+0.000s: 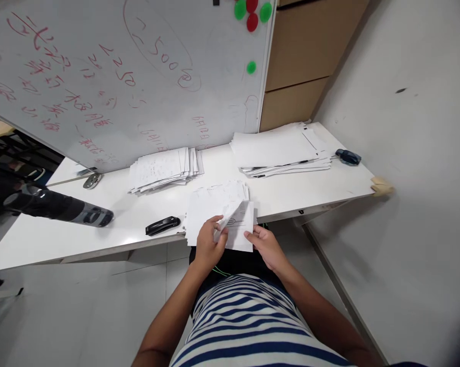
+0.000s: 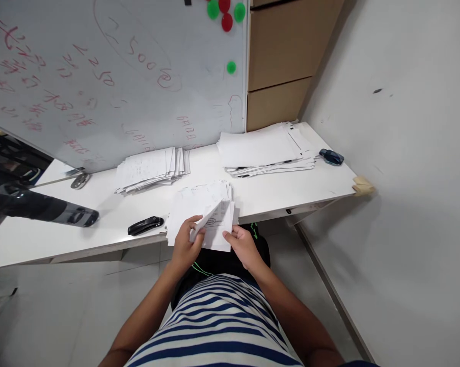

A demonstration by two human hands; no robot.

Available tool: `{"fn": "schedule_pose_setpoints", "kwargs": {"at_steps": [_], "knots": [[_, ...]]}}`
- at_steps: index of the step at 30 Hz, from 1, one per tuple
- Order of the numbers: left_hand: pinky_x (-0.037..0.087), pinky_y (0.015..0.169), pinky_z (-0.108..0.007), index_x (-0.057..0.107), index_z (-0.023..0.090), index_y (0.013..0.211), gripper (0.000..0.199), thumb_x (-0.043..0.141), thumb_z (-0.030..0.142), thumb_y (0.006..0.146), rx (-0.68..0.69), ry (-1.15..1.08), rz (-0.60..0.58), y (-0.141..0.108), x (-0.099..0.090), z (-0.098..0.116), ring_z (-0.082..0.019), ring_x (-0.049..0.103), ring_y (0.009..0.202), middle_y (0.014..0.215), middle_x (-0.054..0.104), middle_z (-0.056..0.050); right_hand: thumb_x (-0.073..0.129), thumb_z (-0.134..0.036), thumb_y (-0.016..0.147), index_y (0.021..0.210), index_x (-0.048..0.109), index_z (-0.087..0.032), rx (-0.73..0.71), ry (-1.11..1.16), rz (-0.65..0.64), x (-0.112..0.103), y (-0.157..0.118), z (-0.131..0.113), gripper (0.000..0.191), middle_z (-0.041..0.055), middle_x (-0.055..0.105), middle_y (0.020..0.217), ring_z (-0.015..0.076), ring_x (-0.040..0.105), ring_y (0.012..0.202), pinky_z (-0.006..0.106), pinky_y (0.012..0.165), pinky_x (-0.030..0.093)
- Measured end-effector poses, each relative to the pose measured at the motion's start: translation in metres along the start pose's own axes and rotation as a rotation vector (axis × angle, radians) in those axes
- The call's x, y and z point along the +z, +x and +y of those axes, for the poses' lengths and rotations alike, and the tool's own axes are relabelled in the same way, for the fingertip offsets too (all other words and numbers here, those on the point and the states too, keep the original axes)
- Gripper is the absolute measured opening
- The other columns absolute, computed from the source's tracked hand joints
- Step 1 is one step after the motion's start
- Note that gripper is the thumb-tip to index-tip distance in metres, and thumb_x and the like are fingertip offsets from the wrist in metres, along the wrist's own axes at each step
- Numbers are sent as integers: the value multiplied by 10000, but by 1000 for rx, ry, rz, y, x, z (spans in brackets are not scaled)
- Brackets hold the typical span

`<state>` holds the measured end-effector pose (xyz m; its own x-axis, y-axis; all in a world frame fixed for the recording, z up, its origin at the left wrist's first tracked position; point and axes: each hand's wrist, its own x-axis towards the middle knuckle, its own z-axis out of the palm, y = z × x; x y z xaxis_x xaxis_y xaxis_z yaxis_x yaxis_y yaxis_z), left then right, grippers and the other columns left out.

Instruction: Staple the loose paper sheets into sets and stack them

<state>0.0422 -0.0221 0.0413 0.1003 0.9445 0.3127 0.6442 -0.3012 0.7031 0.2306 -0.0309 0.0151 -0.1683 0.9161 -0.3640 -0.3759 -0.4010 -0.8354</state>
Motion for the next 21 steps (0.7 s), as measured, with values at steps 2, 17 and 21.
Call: {"fn": "schedule_pose_setpoints", "kwargs": {"at_steps": [2,17,21], "knots": [[476,1005,-443,541,250,1097,180,535,281,920,50,10,-96,-1,2,4,-241,559,1246,1290,614,-102,780,-524,729,978,729,-204,-9,-22,2,-2,-2,2,408,53,770,902,251,710,824,373,779,541],[540,816,-385,543,309,1333,406,525,400,937,-168,144,-266,-7,2,6,-260,698,967,1127,725,-59,641,-579,823,796,661,-200,-175,-457,136,1,-9,0,381,-1,647,690,167,559,631,266,565,419],[545,822,-377,608,257,1250,405,600,443,891,-375,52,37,-4,-26,-7,-255,700,946,1066,735,-68,593,-549,859,910,701,-199,-182,-640,163,-10,-6,-8,370,34,719,807,217,637,735,293,639,481]]}}
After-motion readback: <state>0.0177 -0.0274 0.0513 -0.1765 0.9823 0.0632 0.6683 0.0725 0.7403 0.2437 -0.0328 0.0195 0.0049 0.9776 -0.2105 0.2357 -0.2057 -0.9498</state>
